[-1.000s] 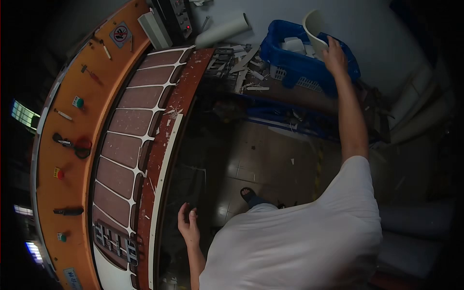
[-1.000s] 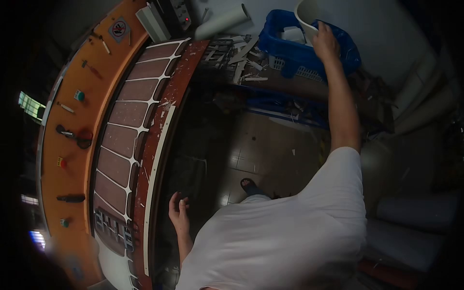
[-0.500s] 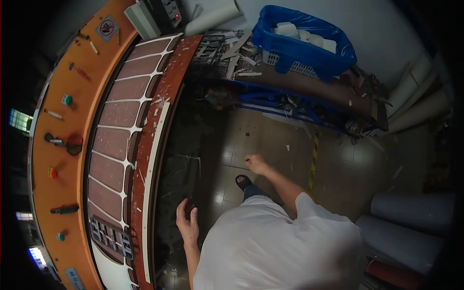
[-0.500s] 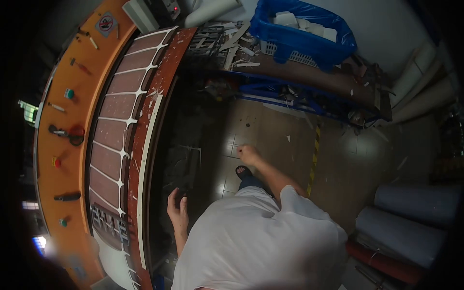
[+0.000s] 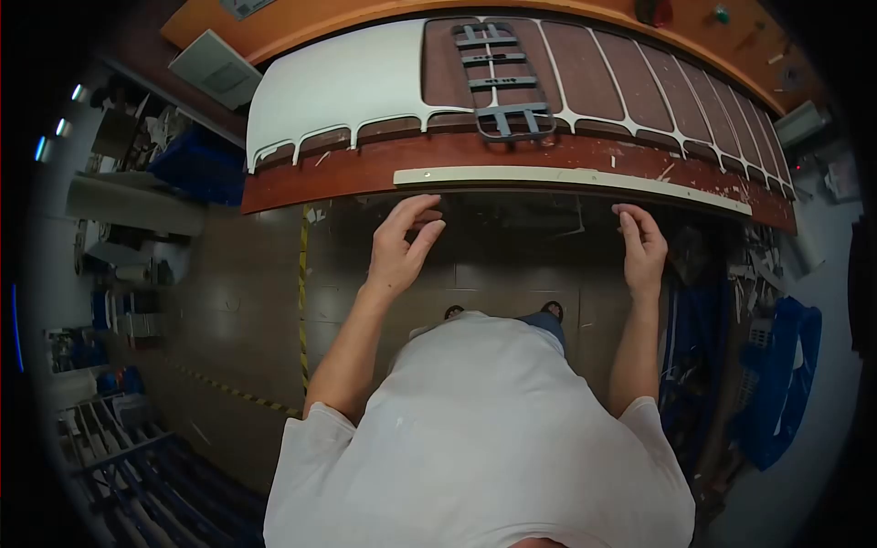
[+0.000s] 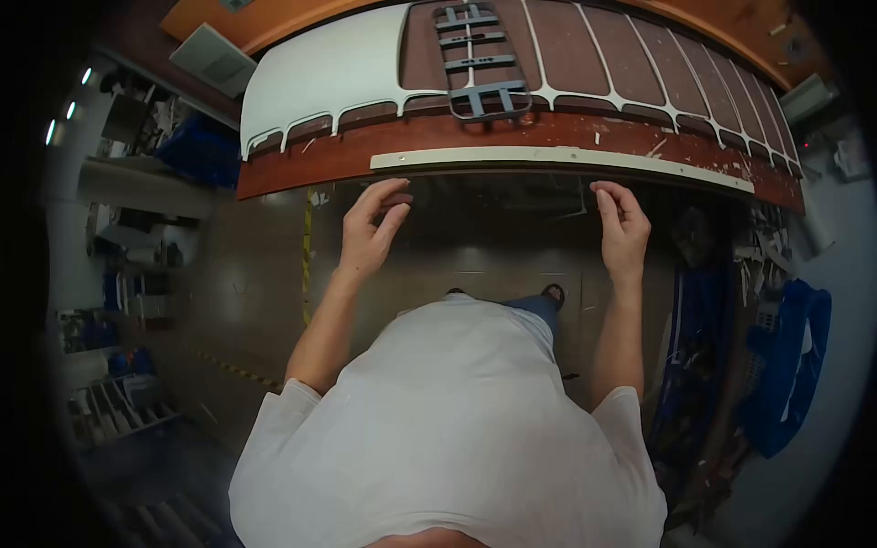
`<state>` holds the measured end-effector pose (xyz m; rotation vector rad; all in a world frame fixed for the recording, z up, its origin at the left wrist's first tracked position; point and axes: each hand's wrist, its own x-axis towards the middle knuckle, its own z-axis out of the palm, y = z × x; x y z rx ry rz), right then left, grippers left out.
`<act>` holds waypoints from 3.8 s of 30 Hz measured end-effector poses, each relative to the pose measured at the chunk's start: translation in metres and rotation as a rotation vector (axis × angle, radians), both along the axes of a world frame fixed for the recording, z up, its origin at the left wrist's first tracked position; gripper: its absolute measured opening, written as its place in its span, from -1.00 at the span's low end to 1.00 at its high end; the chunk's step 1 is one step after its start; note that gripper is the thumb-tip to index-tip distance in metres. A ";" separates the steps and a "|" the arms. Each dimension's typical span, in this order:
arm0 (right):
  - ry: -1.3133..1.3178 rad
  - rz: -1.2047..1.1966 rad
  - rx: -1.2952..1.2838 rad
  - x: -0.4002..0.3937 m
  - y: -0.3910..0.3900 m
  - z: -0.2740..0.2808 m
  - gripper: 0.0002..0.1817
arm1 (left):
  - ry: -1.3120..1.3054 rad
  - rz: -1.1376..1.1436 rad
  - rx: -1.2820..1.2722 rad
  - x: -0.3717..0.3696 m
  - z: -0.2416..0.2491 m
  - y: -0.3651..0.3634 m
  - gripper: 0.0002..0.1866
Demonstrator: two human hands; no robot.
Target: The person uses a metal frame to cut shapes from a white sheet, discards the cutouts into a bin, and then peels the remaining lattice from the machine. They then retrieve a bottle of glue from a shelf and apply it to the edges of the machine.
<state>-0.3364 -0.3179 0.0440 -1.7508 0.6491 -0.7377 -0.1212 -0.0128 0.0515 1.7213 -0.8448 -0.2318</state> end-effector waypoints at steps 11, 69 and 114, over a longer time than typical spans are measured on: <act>0.240 0.365 -0.830 0.229 -0.044 0.046 -0.51 | -0.266 0.277 -0.042 0.134 0.030 0.047 -0.66; 0.139 0.416 -0.576 0.456 0.062 0.002 -0.59 | -0.543 -0.109 0.412 0.356 -0.016 -0.001 -0.24; 0.045 0.356 -0.388 0.392 0.048 -0.018 -0.42 | -0.554 -0.172 0.521 0.308 -0.015 -0.010 -0.12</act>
